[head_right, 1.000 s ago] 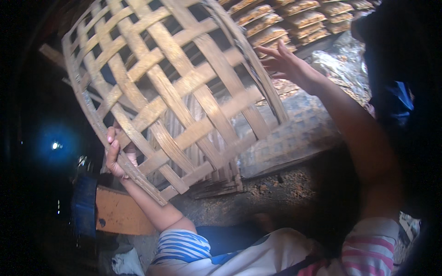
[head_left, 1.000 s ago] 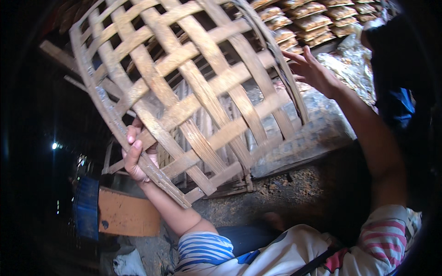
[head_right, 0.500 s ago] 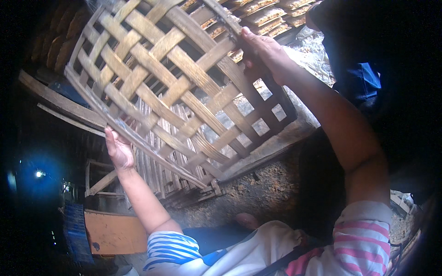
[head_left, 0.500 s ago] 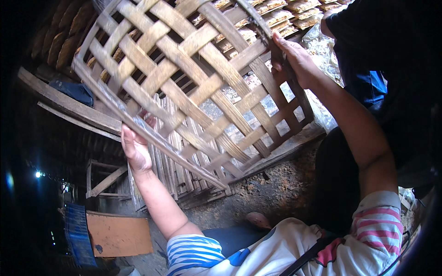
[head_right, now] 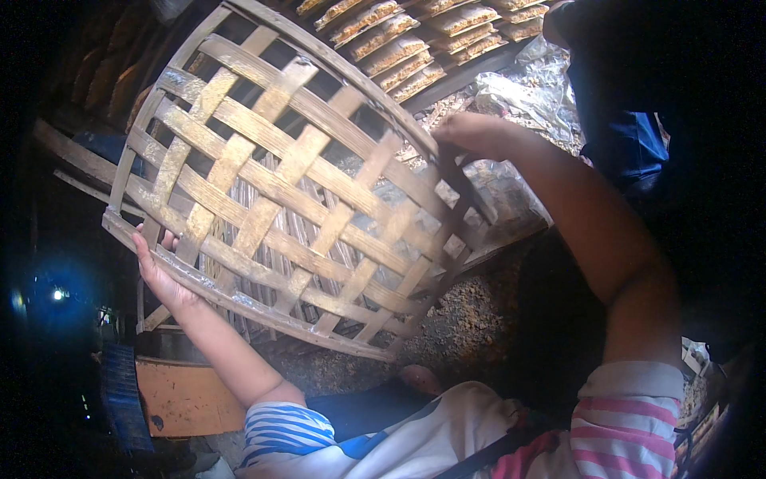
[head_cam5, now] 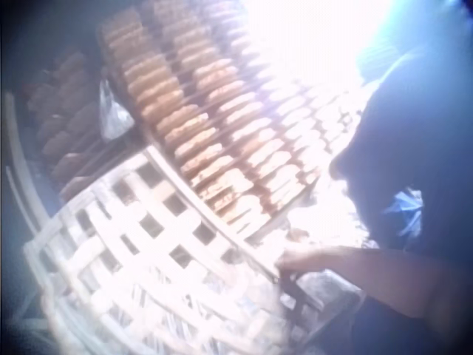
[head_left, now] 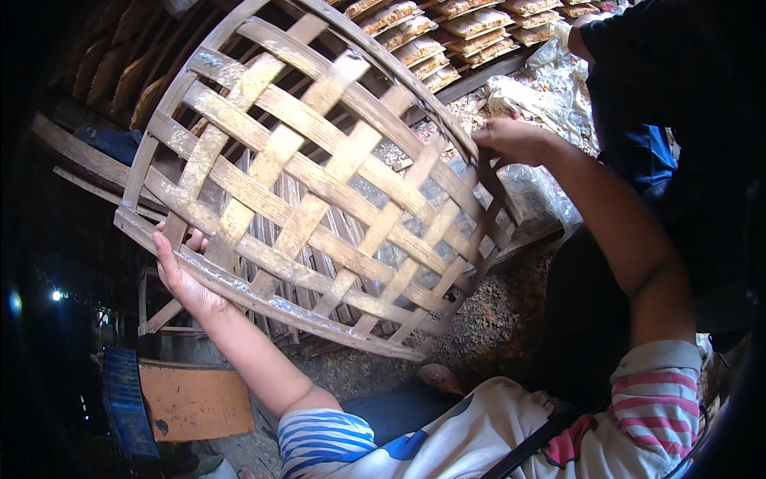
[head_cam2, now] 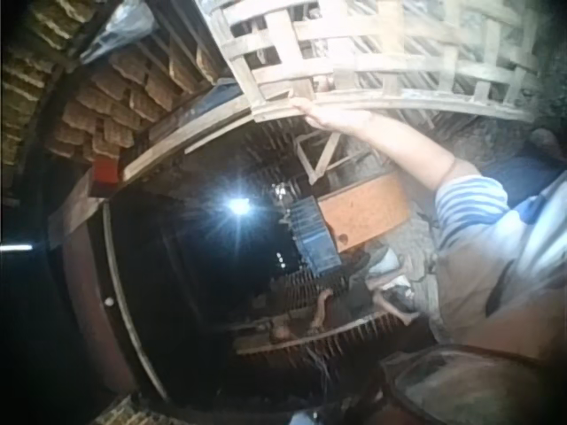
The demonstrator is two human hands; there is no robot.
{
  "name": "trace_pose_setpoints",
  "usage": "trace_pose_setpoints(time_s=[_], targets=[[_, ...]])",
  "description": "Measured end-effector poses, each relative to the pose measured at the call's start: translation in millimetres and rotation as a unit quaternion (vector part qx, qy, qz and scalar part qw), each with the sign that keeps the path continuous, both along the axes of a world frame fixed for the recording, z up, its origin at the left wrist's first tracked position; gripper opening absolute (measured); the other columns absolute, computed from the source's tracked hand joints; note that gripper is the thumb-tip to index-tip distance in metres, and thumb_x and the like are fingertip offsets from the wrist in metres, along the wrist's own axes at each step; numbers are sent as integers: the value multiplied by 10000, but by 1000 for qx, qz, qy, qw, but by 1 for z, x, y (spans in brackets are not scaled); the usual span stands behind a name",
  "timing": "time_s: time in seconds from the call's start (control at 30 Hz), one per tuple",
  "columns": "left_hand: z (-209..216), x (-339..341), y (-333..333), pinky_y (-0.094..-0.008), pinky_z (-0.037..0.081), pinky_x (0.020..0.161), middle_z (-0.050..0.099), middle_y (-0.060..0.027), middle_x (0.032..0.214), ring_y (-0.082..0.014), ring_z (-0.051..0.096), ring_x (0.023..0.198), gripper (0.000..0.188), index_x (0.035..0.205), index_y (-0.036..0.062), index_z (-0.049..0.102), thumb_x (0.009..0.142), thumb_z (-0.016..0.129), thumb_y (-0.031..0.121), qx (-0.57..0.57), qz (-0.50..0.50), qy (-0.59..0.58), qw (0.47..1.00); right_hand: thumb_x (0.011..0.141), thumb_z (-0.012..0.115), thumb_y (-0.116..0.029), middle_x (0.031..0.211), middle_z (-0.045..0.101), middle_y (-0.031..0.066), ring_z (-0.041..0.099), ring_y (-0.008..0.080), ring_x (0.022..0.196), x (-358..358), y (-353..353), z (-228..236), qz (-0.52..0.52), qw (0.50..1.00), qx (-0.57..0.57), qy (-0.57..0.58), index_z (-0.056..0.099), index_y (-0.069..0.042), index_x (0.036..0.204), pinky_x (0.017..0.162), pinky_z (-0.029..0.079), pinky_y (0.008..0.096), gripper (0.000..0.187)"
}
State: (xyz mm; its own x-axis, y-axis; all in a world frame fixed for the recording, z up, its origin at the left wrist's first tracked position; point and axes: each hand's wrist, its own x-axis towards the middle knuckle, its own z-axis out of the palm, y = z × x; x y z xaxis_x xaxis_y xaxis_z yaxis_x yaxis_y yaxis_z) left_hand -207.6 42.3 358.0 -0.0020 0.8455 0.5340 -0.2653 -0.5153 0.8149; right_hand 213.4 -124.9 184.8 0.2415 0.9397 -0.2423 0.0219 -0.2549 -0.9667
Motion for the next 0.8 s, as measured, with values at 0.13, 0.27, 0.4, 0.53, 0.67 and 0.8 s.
trace_pose_setpoints(time_s=[0.13, 0.27, 0.4, 0.53, 0.67, 0.8], targets=[[-13, 10, -21, -206, 487, 599, 655, -80, 1006, -109, 600, 665, 460, 1233, 62, 568, 945, 671, 405, 3, -19, 16, 1000, 956, 561, -324, 1109, 702, 79, 669, 179, 999, 37, -1, -18, 242, 930, -65, -270, 611, -61, 1323, 824, 542, 368, 455], [-20, 13, -37, -224, 523, 528, 669, -104, 935, -134, 639, 569, 419, 1221, 36, 551, 971, 638, 360, 23, -38, 43, 998, 988, 489, -578, 1118, 674, 62, 621, 140, 1017, -4, 11, 23, -26, 946, 299, 121, 502, -68, 1411, 931, 471, 347, 663], [-29, 22, -50, -228, 542, 531, 662, -145, 944, -150, 654, 578, 405, 1192, 1, 528, 988, 611, 341, 43, -48, 72, 995, 1002, 555, -479, 1075, 612, 58, 561, 94, 1029, -56, 7, 47, -198, 927, 302, -103, 411, -81, 1451, 891, 451, 285, 617], [-30, 26, -52, -226, 552, 552, 648, -158, 965, -158, 655, 598, 403, 1187, -7, 517, 990, 606, 333, 46, -69, 79, 993, 989, 623, -317, 1152, 639, 139, 618, 173, 1049, -47, 18, 37, -211, 924, 289, -133, 464, -6, 1391, 889, 503, 305, 532], [-27, 24, -51, -226, 557, 562, 642, -163, 967, -162, 653, 602, 407, 1183, -8, 513, 984, 614, 332, 46, -58, 91, 993, 1043, 536, -210, 1229, 596, 80, 557, 127, 1145, -41, 21, 27, -167, 930, 288, -154, 408, -21, 1435, 1026, 440, 289, 454], [-28, 21, -47, -229, 556, 555, 651, -169, 972, -163, 660, 599, 420, 1184, -8, 512, 976, 626, 338, 32, -60, 100, 993, 1036, 542, -209, 1347, 529, 116, 500, 158, 1242, -37, 15, 21, -96, 951, 274, -108, 313, -19, 1504, 1085, 400, 317, 554]])
